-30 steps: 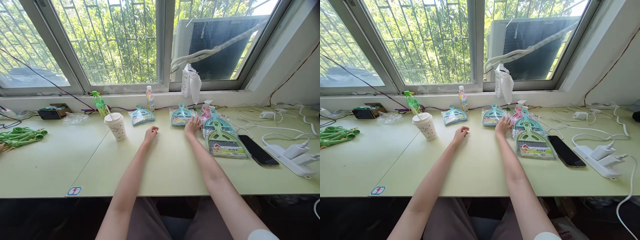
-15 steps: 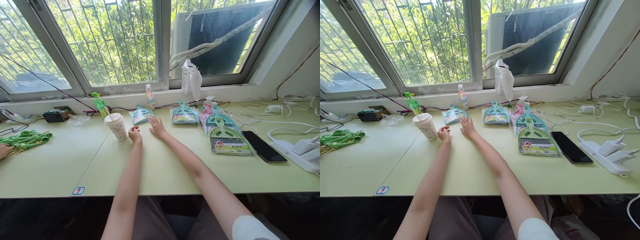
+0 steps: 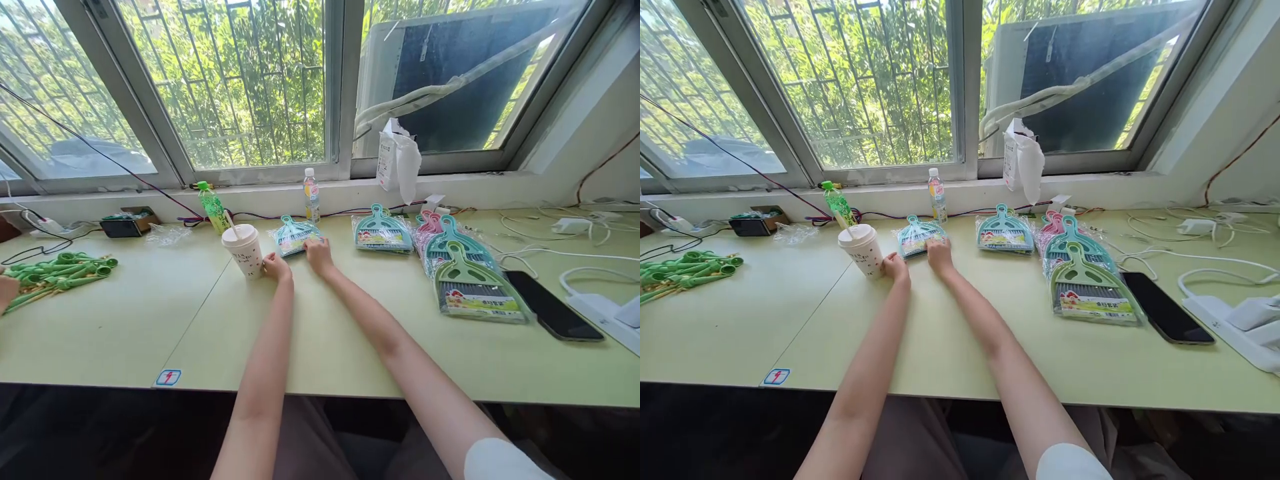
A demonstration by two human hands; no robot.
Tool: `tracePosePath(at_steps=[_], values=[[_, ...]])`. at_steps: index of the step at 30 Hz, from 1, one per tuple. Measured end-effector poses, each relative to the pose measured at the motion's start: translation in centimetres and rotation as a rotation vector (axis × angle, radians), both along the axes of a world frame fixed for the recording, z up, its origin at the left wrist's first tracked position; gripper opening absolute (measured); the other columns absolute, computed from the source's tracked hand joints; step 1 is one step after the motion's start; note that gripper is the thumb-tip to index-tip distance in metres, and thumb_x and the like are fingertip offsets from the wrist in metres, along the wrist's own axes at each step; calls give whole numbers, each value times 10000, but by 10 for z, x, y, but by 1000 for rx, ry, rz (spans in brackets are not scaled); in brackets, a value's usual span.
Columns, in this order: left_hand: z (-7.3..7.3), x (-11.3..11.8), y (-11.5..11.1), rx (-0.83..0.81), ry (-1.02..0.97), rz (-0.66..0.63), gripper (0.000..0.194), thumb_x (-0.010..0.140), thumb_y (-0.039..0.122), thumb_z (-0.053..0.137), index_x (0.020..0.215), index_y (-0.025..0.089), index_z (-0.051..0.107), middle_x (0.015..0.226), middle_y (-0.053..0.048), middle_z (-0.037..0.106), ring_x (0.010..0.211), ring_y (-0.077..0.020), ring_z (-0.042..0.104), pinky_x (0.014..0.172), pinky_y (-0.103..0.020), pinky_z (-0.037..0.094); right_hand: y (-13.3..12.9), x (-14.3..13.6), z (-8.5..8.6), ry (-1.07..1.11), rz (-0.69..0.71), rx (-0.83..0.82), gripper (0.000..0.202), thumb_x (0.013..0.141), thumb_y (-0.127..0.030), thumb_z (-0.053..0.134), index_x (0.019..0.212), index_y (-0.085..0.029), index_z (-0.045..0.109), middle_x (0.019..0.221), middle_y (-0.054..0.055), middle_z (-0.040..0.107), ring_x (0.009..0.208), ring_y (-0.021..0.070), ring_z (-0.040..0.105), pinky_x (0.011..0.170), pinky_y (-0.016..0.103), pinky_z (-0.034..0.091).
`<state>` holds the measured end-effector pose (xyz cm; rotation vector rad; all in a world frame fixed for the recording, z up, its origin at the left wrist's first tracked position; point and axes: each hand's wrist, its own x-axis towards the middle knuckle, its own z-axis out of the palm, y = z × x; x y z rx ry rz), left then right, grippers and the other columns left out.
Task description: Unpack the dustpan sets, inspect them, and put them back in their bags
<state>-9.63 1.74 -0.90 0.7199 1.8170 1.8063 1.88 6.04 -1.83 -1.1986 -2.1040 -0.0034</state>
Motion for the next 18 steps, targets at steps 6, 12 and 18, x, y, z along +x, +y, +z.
tracePosePath(at_steps=[6,12,18], values=[[8,-1,-2,-140,-151,-100,401,935,445,335,798,191,613,845,-110,684,811,-234,685,629,-310,509,-65,46,10,288,-97,21,299,1023,-231,373,932,-195,656,958,57,758,910,190,660,1045,369,286],[14,12,-6,-217,-72,-350,663,905,705,295,714,175,645,794,-165,700,830,-305,697,644,-355,516,-113,94,8,284,7,0,260,1012,-247,439,902,-218,672,930,21,760,874,174,665,1037,355,290],[15,31,-14,-193,-321,-799,425,829,568,642,882,147,677,689,-94,707,698,-251,708,635,-318,549,-120,109,6,59,187,-16,231,988,-201,480,902,-224,693,950,23,762,897,175,663,1032,351,317]])
